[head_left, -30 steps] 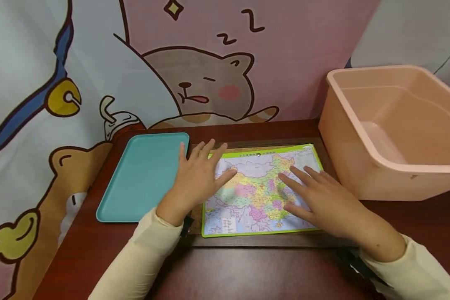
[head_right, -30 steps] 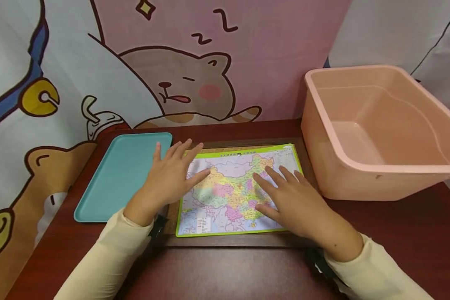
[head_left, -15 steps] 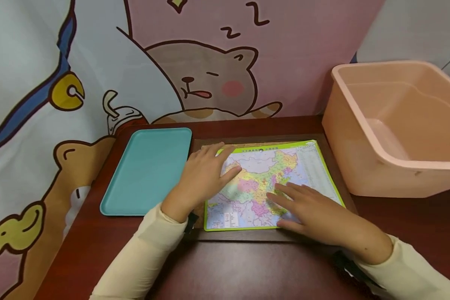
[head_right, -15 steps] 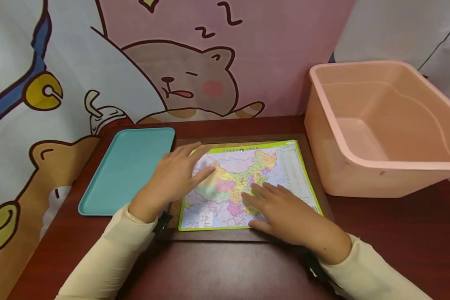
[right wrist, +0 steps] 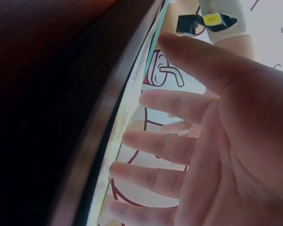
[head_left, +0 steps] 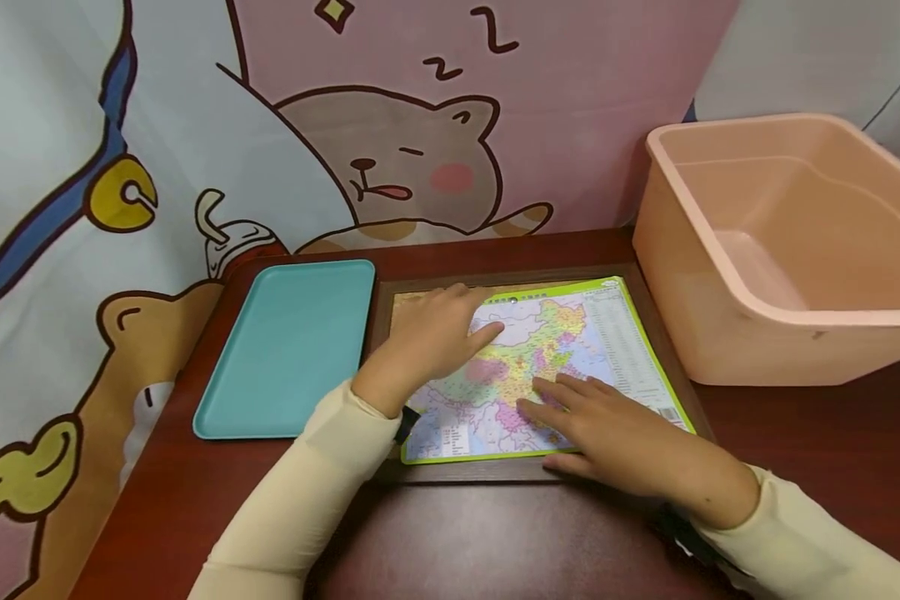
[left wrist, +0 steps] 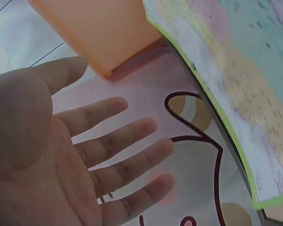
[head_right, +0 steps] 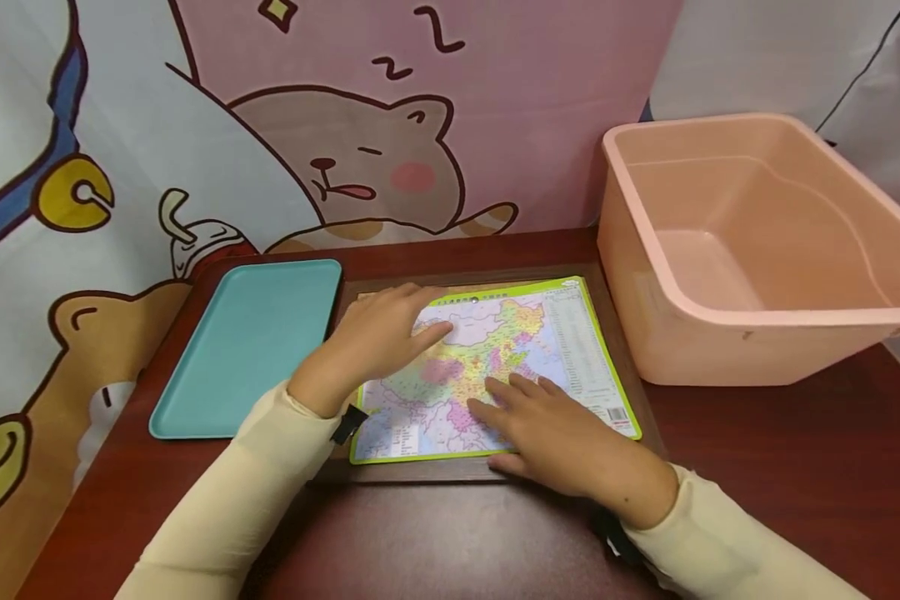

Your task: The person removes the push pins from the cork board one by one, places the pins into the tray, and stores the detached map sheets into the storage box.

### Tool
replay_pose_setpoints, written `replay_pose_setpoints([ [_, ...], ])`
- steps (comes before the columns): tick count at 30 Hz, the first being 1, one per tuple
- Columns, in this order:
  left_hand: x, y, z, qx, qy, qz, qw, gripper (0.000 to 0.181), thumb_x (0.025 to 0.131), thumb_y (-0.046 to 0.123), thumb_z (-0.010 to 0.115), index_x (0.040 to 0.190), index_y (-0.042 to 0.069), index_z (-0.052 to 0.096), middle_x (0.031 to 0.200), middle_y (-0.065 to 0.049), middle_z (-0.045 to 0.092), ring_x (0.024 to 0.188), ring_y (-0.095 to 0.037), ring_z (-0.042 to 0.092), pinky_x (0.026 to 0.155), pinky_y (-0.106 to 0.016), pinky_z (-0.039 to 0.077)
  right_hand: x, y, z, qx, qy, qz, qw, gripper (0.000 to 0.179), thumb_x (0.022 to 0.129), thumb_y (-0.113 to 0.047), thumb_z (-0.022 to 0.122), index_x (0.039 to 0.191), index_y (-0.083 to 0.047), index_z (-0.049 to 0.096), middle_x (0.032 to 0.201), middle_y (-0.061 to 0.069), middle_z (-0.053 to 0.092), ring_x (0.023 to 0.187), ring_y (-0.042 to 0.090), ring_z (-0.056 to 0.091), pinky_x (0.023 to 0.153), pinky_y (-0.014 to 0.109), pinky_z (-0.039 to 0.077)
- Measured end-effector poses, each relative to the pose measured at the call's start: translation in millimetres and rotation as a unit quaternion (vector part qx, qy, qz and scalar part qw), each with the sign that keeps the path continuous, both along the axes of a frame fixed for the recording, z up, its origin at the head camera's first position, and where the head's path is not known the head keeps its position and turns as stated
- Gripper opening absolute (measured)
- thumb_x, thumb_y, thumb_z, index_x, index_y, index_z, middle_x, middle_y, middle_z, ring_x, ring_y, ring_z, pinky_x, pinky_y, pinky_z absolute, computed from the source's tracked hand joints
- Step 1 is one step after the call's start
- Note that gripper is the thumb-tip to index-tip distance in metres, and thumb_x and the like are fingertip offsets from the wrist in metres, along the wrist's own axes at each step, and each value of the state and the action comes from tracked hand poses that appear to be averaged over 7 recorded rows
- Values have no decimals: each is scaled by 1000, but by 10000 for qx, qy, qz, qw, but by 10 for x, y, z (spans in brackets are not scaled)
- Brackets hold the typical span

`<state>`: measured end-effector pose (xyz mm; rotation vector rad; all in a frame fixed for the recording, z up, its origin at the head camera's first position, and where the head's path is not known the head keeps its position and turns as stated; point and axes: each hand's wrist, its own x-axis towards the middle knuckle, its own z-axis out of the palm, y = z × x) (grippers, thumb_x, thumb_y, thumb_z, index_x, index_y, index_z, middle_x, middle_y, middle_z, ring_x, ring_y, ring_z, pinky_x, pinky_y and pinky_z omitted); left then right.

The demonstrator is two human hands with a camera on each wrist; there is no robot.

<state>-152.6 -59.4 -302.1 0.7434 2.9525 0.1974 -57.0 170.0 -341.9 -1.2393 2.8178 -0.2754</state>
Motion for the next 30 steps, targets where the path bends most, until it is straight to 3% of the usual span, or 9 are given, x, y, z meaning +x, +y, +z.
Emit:
replay_pose_setpoints([
  [4, -86, 90, 10, -79, -107, -74, 9999, 55, 102, 53, 50, 148, 24, 48, 144, -4, 57, 127, -24, 59, 99, -47, 53, 1, -14, -14, 55, -111, -9, 9999, 59, 92, -40, 71, 143, -15, 56, 145, 17, 53, 132, 42, 52, 108, 61, 41],
  [11, -225, 175, -55, -188, -186, -122, 9996, 44, 101, 45, 57, 138, 23, 58, 130, 2, 67, 105, -21, 69, 83, -44, 57, 10, -44, -23, 141, -236, 26, 9996, 59, 92, -40, 71, 143, -16, 55, 147, 17, 52, 134, 44, 49, 108, 63, 40],
  [18, -340, 228, -146, -154, -234, -68, 9996, 37, 100, 39, 62, 132, 21, 62, 126, 3, 69, 101, -21, 69, 81, -43, 56, 10, -49, -34, 194, -291, 99, 9993, 71, 83, -47, 79, 143, -16, 56, 148, 17, 51, 135, 47, 46, 107, 63, 40],
  [24, -429, 262, -218, 656, -845, -22, 9943, 28, 100, 28, 64, 123, 13, 65, 121, -2, 70, 90, -16, 66, 82, -33, 55, 8, -60, -22, 276, -550, -90, 9981, 74, 80, -46, 82, 143, -18, 55, 151, 14, 48, 138, 47, 43, 96, 70, 45],
  [27, -459, 279, -247, 772, -1151, 24, 9903, 26, 100, 27, 63, 121, 12, 63, 120, -2, 69, 87, -15, 65, 82, -32, 54, 11, -71, -23, 261, -624, -136, 9976, 74, 79, -45, 83, 143, -18, 56, 152, 14, 48, 138, 47, 42, 92, 73, 45],
  [30, -495, 291, -266, 703, -1230, 74, 9899, 26, 101, 27, 62, 122, 12, 61, 122, -2, 68, 87, -14, 64, 82, -31, 54, 16, -78, -24, 257, -573, -111, 9980, 74, 79, -44, 83, 142, -17, 56, 151, 15, 48, 137, 48, 43, 93, 72, 45],
])
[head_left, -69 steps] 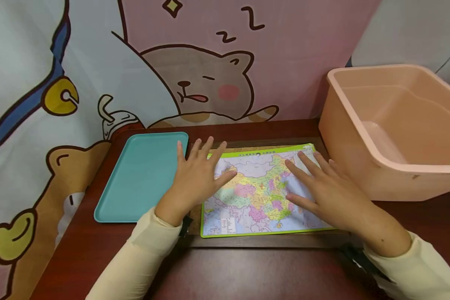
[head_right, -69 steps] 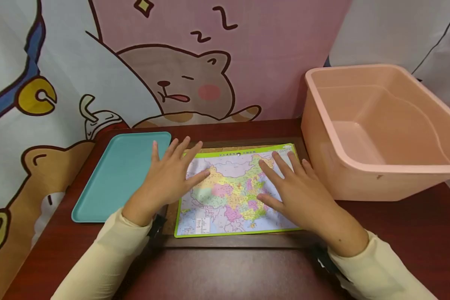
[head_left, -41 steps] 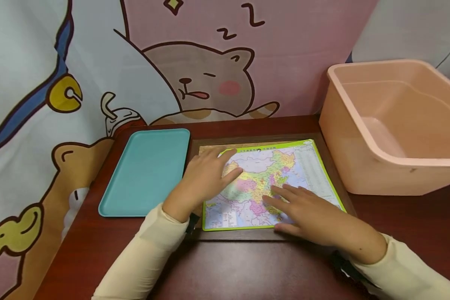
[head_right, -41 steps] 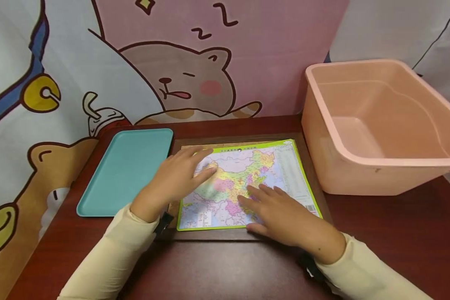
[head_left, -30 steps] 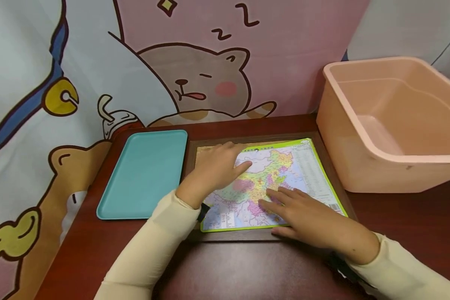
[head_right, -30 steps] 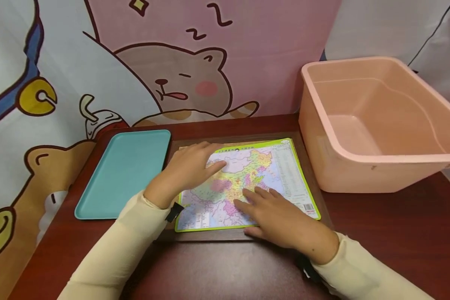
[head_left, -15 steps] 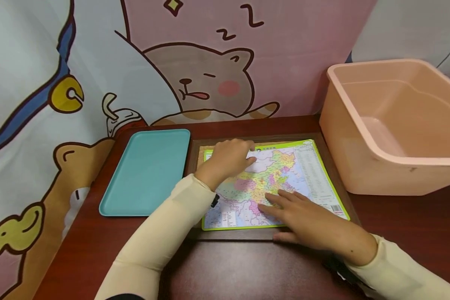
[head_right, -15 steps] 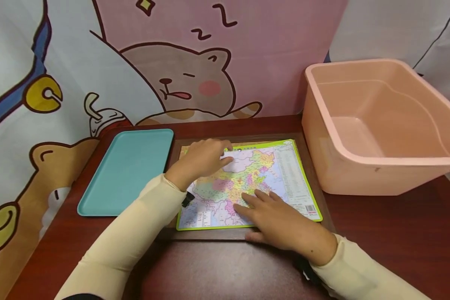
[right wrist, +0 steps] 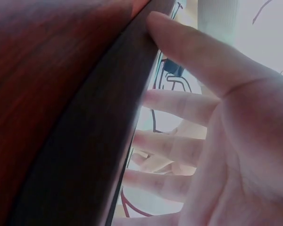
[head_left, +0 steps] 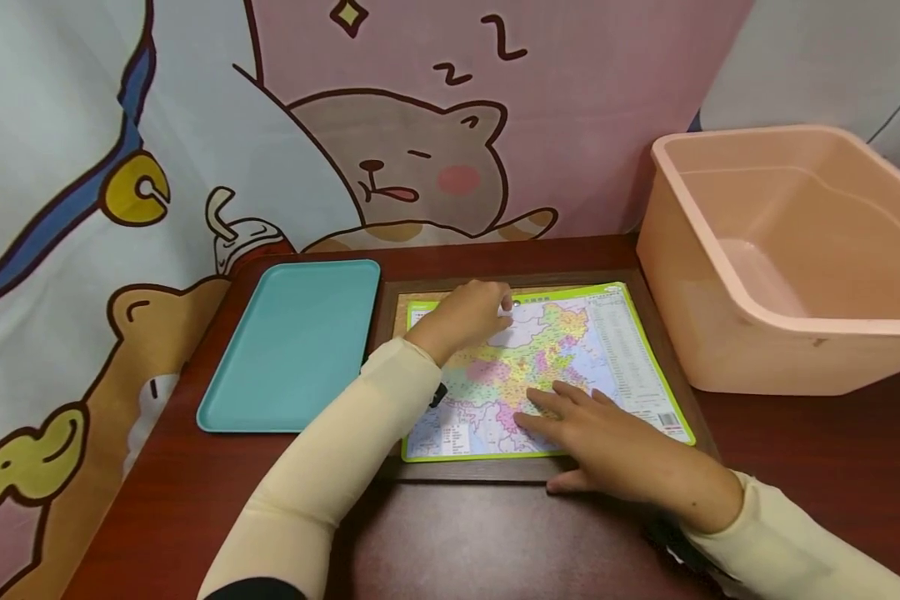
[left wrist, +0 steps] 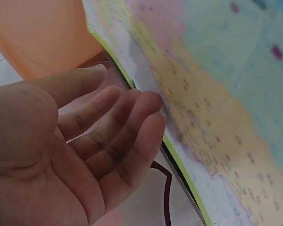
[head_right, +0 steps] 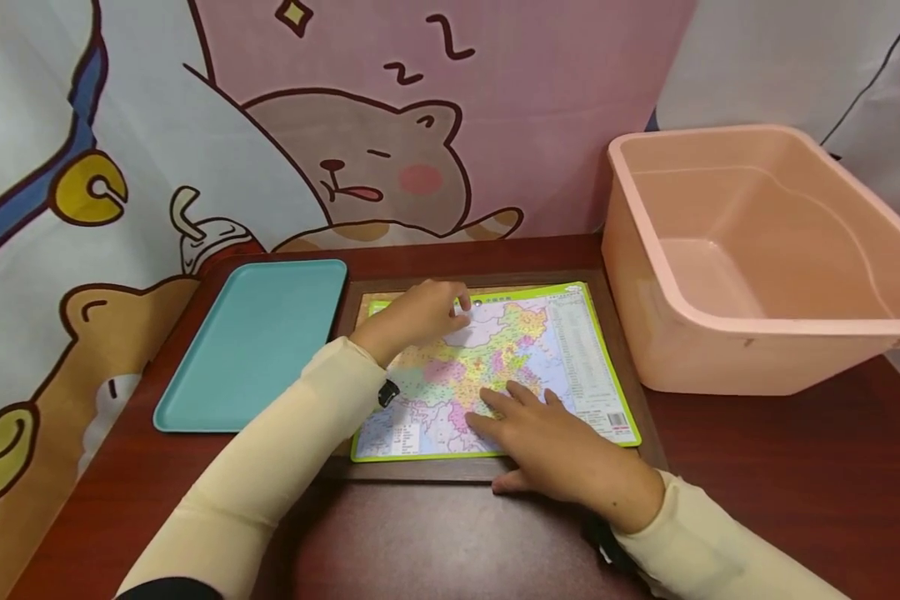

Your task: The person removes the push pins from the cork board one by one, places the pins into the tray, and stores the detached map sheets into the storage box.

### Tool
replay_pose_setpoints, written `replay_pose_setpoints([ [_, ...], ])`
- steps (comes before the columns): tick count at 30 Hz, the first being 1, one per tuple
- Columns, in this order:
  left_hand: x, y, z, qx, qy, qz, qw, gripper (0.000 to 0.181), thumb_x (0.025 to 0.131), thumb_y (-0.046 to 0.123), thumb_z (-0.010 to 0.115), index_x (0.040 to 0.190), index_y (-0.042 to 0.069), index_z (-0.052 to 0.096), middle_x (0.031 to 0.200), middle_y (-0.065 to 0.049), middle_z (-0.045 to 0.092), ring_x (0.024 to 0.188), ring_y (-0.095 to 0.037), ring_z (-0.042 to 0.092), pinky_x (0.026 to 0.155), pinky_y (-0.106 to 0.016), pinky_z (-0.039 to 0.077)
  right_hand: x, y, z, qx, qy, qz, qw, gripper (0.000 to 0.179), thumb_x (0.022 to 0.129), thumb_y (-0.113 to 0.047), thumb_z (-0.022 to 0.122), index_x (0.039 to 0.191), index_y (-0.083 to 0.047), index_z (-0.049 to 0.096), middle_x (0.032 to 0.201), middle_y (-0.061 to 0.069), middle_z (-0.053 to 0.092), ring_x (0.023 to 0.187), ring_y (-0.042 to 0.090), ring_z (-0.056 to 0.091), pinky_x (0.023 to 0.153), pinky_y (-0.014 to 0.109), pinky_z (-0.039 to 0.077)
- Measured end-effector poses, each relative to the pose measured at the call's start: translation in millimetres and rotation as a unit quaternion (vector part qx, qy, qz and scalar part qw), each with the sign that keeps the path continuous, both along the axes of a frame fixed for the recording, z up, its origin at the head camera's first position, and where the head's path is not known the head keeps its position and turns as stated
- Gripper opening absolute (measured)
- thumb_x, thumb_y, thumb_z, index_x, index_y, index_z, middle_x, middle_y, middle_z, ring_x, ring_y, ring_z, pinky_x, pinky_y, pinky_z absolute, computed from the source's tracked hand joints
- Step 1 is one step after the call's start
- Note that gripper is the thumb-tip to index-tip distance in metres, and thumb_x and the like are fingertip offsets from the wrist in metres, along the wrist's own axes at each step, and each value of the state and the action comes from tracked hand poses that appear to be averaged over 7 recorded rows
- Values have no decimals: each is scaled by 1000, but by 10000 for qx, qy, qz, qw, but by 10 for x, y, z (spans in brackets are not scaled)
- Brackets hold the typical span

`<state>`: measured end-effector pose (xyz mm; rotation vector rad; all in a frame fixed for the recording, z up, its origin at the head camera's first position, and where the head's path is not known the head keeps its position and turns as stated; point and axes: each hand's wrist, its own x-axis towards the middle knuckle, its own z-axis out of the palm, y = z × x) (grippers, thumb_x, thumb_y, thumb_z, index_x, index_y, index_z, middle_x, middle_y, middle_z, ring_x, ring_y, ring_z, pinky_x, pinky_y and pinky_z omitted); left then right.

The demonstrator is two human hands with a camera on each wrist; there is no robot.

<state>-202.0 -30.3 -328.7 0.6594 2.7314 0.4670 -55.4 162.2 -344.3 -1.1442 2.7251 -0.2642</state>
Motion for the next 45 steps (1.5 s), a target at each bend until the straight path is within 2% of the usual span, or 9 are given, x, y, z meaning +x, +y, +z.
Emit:
replay_pose_setpoints([
  [6, -76, 52, -48, 8, -53, 76, 10000, 29, 100, 24, 63, 125, 11, 58, 118, -3, 69, 85, -16, 65, 81, -30, 54, 7, 12, -16, 2, 206, 49, 9998, 74, 78, -44, 84, 141, -17, 57, 149, 15, 50, 136, 47, 44, 94, 69, 46],
  [10, -121, 90, -80, -109, -143, 36, 9998, 27, 102, 21, 60, 127, 14, 57, 123, -3, 67, 92, -16, 63, 84, -31, 53, 6, 5, -27, -9, 188, 85, 9998, 74, 78, -45, 84, 141, -17, 58, 149, 15, 50, 136, 47, 45, 93, 69, 47],
  [17, -207, 164, -115, -21, -522, -46, 9986, 26, 105, 14, 49, 131, 16, 50, 133, -5, 60, 101, -17, 58, 88, -31, 49, -11, 10, -42, -42, 391, 166, 9991, 75, 76, -46, 85, 139, -16, 59, 147, 17, 52, 134, 47, 47, 94, 68, 47],
  [21, -251, 166, -144, 159, -878, -23, 9960, 22, 106, 14, 48, 128, 16, 48, 126, -7, 60, 94, -19, 58, 82, -31, 49, -19, -2, -57, -77, 428, 212, 9988, 75, 75, -47, 85, 139, -15, 59, 146, 17, 53, 132, 47, 47, 94, 67, 48],
  [27, -345, 168, -157, 213, -1214, 32, 9924, 17, 107, 16, 46, 124, 18, 46, 115, -7, 57, 78, -19, 54, 63, -27, 46, -21, -2, -54, -61, 408, 154, 9990, 75, 75, -46, 85, 139, -16, 59, 147, 16, 52, 133, 47, 47, 94, 68, 47],
  [31, -397, 196, -169, 226, -1349, 88, 9906, 15, 106, 15, 48, 121, 17, 48, 120, -7, 56, 68, -17, 51, 57, -25, 44, -17, 0, -55, -61, 344, 105, 9993, 75, 75, -46, 86, 139, -16, 60, 147, 17, 51, 133, 48, 46, 95, 69, 47],
  [36, -434, 207, -167, 330, -1433, 165, 9890, 13, 105, 15, 50, 119, 16, 49, 130, -7, 54, 62, -17, 52, 56, -25, 47, -20, 0, -53, -32, 291, 56, 9996, 75, 75, -45, 86, 139, -16, 59, 148, 17, 50, 134, 48, 45, 94, 70, 46],
  [45, -461, 156, -162, 416, -1637, 152, 9855, 14, 106, 18, 49, 119, 15, 49, 137, -5, 48, 66, -18, 58, 64, -26, 54, -22, 1, -73, -87, 296, 107, 9995, 75, 75, -46, 85, 139, -15, 60, 147, 18, 50, 133, 49, 46, 94, 69, 46],
])
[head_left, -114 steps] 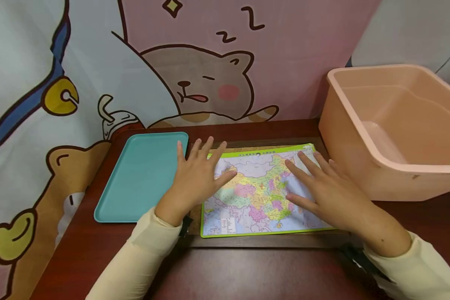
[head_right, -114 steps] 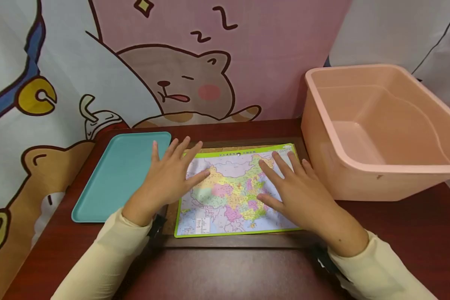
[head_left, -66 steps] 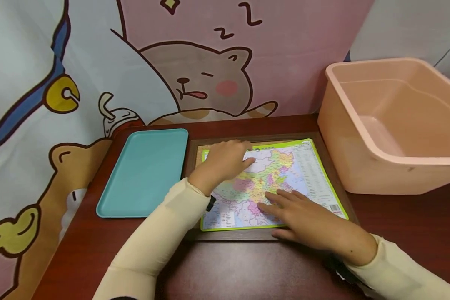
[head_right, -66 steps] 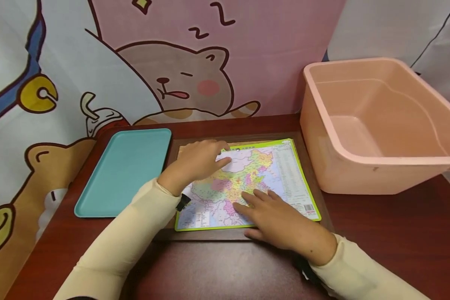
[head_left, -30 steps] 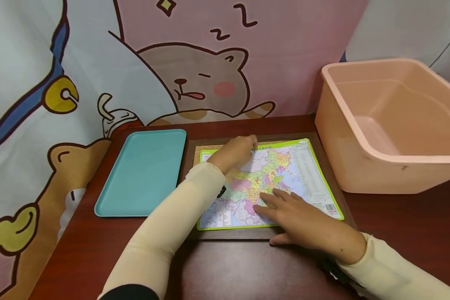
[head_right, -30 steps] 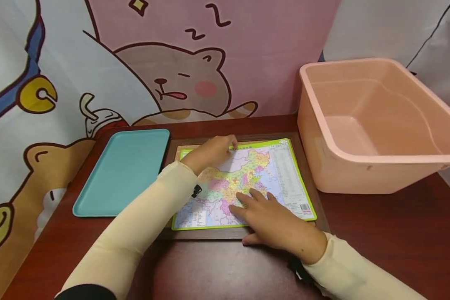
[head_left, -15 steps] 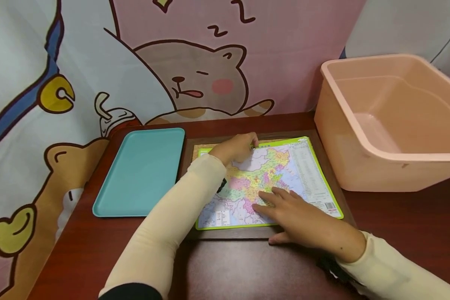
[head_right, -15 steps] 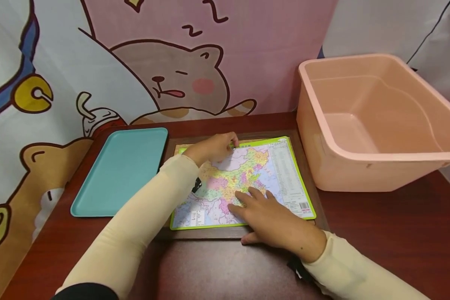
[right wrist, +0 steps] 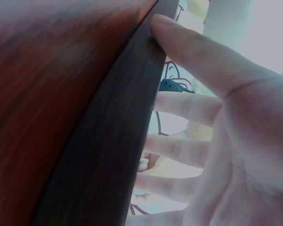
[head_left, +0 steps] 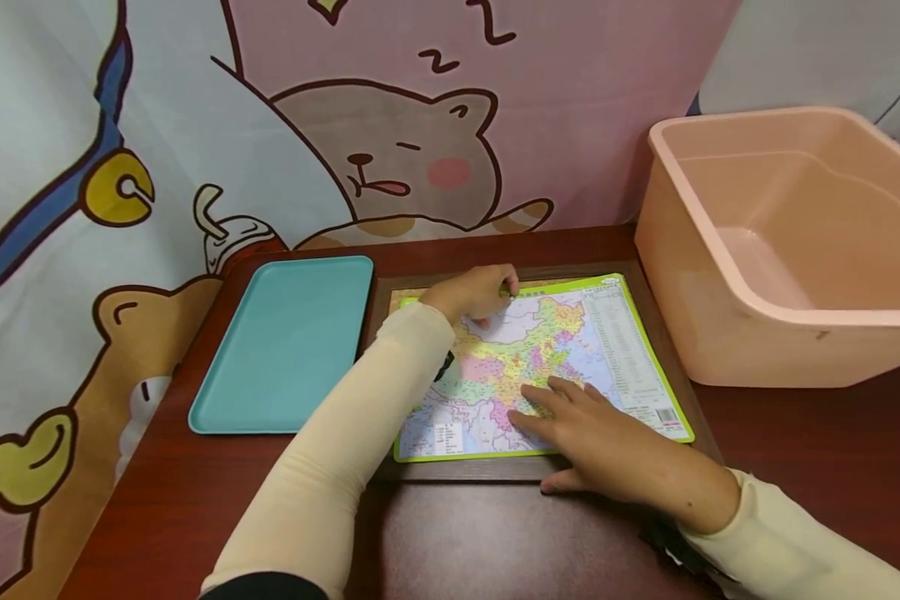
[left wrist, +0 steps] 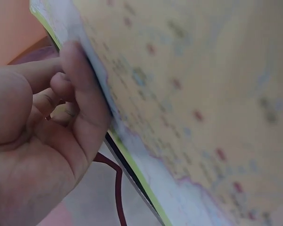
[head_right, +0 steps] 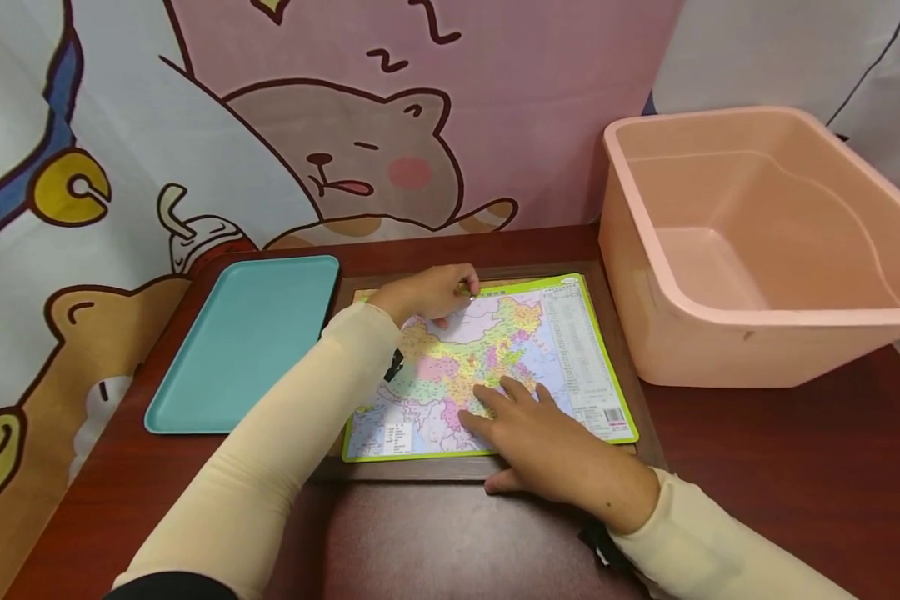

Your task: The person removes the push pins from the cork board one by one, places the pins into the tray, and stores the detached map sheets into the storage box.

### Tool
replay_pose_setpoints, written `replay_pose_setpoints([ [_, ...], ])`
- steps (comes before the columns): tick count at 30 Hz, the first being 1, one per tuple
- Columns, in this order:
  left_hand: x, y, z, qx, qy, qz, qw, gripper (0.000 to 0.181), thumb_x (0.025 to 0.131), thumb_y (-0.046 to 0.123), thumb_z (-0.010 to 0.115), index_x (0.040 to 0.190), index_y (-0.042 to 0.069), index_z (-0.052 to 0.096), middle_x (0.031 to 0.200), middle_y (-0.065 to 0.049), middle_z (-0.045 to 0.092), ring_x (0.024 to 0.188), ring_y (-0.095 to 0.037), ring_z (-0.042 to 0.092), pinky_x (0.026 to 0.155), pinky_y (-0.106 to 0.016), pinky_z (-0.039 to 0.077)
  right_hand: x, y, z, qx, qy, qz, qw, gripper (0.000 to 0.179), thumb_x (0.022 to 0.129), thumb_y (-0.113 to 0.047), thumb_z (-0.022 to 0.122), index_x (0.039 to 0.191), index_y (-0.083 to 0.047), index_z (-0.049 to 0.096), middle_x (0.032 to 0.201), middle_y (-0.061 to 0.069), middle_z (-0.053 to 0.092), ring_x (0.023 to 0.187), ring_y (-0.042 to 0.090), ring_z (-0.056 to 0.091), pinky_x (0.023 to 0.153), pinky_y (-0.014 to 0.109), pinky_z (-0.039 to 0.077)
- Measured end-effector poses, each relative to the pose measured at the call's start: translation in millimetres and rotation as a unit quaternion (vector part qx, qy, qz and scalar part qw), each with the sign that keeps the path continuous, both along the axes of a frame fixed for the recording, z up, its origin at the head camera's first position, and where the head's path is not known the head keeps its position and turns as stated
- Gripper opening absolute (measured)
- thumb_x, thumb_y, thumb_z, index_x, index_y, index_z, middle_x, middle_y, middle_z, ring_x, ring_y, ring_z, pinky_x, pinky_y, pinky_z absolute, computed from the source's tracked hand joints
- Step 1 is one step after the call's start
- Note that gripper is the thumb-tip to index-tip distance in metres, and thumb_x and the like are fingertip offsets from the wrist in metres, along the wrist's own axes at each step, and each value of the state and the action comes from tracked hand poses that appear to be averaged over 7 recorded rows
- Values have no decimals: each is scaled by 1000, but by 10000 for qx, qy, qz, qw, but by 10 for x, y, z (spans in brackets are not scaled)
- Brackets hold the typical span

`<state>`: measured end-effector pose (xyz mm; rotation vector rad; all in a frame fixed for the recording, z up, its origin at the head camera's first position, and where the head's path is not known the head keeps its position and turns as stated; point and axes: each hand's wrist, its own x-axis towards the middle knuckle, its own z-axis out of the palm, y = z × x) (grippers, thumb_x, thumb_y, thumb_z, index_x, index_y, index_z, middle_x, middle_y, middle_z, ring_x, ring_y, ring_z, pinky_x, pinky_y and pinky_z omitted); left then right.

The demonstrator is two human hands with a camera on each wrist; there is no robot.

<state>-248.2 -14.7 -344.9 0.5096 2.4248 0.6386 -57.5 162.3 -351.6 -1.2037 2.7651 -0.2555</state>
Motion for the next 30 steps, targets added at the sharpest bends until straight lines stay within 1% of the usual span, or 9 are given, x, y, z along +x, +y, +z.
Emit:
replay_pose_setpoints([
  [4, -14, -19, 1, 84, -38, 40, 9999, 13, 106, 18, 48, 119, 16, 49, 136, -5, 48, 67, -18, 59, 65, -26, 55, -1, 5, 4, 7, 67, 12, 10000, 75, 75, -47, 85, 139, -16, 60, 147, 18, 50, 133, 48, 45, 94, 69, 46],
  [8, -30, -13, 3, 135, -9, -18, 9999, 13, 106, 19, 47, 119, 16, 49, 137, -4, 48, 68, -19, 61, 66, -27, 56, -5, 13, 12, 12, 130, 26, 9999, 75, 75, -47, 85, 139, -16, 60, 147, 18, 51, 133, 48, 46, 94, 69, 46],
  [13, -36, 1, 3, 99, 30, -56, 9999, 12, 107, 21, 47, 118, 17, 49, 136, -3, 48, 69, -19, 62, 67, -26, 56, -6, 26, 13, 10, 152, -1, 9999, 75, 75, -47, 85, 139, -16, 60, 147, 17, 51, 133, 48, 46, 94, 69, 46],
  [19, -17, -2, -19, 126, -133, -31, 9998, 13, 107, 21, 47, 119, 17, 49, 139, -3, 46, 69, -20, 61, 68, -28, 55, 12, 24, -17, -65, 102, 7, 9999, 75, 74, -46, 86, 138, -15, 61, 145, 18, 52, 132, 48, 46, 95, 69, 46],
  [24, -5, -16, -35, 109, -141, -69, 9998, 13, 107, 22, 45, 120, 18, 48, 135, -3, 48, 72, -20, 61, 68, -29, 55, 11, 10, -30, -71, 121, 1, 9999, 75, 74, -46, 86, 138, -15, 61, 146, 18, 51, 132, 49, 46, 94, 69, 46],
  [26, -5, -24, -20, 98, -140, -122, 9998, 13, 108, 22, 45, 120, 18, 47, 135, -3, 48, 73, -20, 61, 69, -28, 55, 8, 4, -24, -71, 119, -8, 9999, 74, 74, -46, 86, 137, -16, 61, 146, 18, 51, 132, 49, 46, 94, 70, 46],
  [30, -10, -32, 13, 62, -185, -135, 9997, 13, 107, 22, 45, 120, 18, 47, 135, -3, 47, 74, -20, 61, 70, -28, 55, 8, -2, -9, -69, 119, -6, 9999, 74, 74, -45, 86, 137, -15, 61, 145, 18, 52, 131, 49, 46, 93, 70, 46],
])
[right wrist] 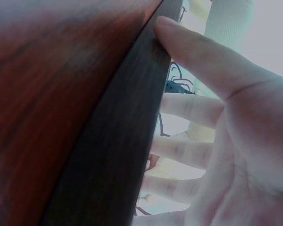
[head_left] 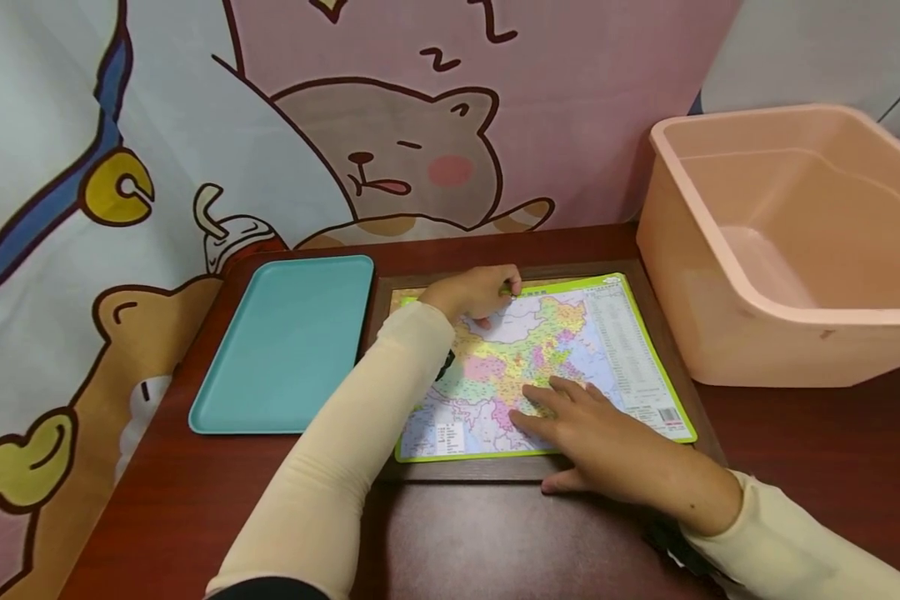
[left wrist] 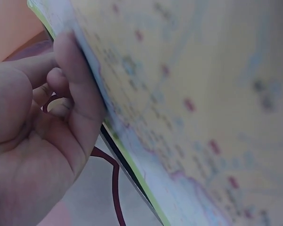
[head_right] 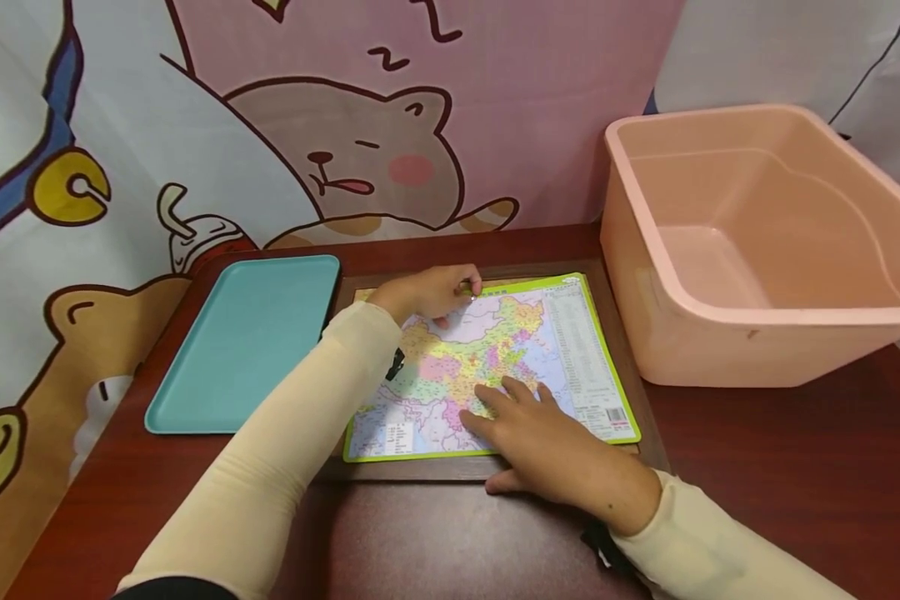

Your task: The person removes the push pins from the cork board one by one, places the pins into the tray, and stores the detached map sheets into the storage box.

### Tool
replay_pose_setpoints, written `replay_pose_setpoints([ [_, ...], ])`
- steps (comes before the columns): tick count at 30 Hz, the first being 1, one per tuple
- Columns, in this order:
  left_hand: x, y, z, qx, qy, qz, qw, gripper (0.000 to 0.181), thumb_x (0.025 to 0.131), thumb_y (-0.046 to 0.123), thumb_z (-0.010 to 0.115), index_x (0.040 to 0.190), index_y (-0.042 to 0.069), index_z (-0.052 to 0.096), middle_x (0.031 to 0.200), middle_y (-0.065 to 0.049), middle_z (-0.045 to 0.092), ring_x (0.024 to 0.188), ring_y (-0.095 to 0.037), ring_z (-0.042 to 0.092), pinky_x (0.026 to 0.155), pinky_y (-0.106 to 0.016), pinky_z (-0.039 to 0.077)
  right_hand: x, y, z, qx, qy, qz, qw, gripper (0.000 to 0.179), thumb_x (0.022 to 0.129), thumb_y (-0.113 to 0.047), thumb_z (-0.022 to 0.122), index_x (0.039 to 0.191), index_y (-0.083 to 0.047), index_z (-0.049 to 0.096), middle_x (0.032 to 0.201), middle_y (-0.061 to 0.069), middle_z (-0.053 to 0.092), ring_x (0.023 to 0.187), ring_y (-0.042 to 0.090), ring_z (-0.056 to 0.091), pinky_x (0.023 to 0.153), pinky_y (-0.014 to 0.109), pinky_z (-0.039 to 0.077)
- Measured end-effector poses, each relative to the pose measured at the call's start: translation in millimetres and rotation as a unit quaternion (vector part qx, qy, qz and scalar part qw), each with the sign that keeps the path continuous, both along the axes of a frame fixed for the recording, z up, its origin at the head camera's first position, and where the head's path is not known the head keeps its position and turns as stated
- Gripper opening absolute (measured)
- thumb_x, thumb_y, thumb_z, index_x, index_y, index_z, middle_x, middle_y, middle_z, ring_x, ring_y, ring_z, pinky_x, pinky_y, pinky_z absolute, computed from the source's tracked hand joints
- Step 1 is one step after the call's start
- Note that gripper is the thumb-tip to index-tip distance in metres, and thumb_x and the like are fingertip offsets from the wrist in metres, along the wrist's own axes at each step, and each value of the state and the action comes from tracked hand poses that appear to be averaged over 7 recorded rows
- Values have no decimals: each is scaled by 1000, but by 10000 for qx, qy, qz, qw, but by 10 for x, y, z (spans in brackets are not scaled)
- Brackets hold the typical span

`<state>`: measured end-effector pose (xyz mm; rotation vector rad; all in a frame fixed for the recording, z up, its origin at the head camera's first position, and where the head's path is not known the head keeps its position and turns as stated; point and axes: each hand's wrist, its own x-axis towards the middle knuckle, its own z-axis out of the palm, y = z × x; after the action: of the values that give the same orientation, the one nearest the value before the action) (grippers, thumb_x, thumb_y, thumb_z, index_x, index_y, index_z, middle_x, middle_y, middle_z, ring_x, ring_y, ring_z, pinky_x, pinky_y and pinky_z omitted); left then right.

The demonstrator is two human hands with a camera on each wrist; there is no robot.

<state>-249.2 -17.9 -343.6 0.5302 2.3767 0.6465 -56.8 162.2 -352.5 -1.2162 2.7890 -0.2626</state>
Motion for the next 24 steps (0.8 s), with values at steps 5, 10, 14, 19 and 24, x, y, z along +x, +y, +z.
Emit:
replay_pose_setpoints([
  [5, -17, -6, -9, -9, 105, -9, 9999, 12, 107, 20, 46, 119, 18, 48, 132, -3, 49, 73, -20, 63, 71, -28, 55, -3, 1, -7, 3, 87, 8, 10000, 75, 74, -46, 86, 137, -16, 61, 146, 18, 51, 131, 49, 47, 92, 69, 47],
  [10, -29, -8, -35, -27, 86, -40, 10000, 12, 107, 21, 48, 119, 19, 49, 132, -3, 49, 73, -19, 64, 72, -27, 56, 3, 3, -20, -23, 36, 6, 10000, 75, 74, -46, 86, 137, -15, 61, 145, 18, 52, 131, 49, 47, 92, 70, 47],
  [14, -42, -13, -54, -15, 78, -1, 10000, 11, 107, 21, 48, 118, 19, 49, 131, -2, 50, 73, -20, 64, 71, -27, 56, 1, -1, -27, -35, 53, 14, 10000, 75, 74, -46, 86, 137, -16, 61, 145, 18, 52, 131, 49, 47, 92, 70, 47],
  [19, -34, -3, -51, -36, 94, -21, 9999, 12, 107, 22, 48, 118, 20, 49, 132, -1, 50, 75, -20, 65, 71, -27, 56, -3, 3, -39, -64, 104, 28, 9999, 75, 73, -46, 87, 136, -15, 62, 145, 18, 52, 130, 50, 48, 92, 69, 47],
  [24, -30, -5, -20, -6, 53, 4, 10000, 13, 107, 22, 48, 119, 19, 49, 133, -2, 49, 75, -21, 65, 72, -29, 56, -7, 9, -26, -52, 93, 46, 9999, 75, 74, -46, 86, 137, -15, 61, 145, 18, 52, 130, 50, 47, 92, 69, 47],
])
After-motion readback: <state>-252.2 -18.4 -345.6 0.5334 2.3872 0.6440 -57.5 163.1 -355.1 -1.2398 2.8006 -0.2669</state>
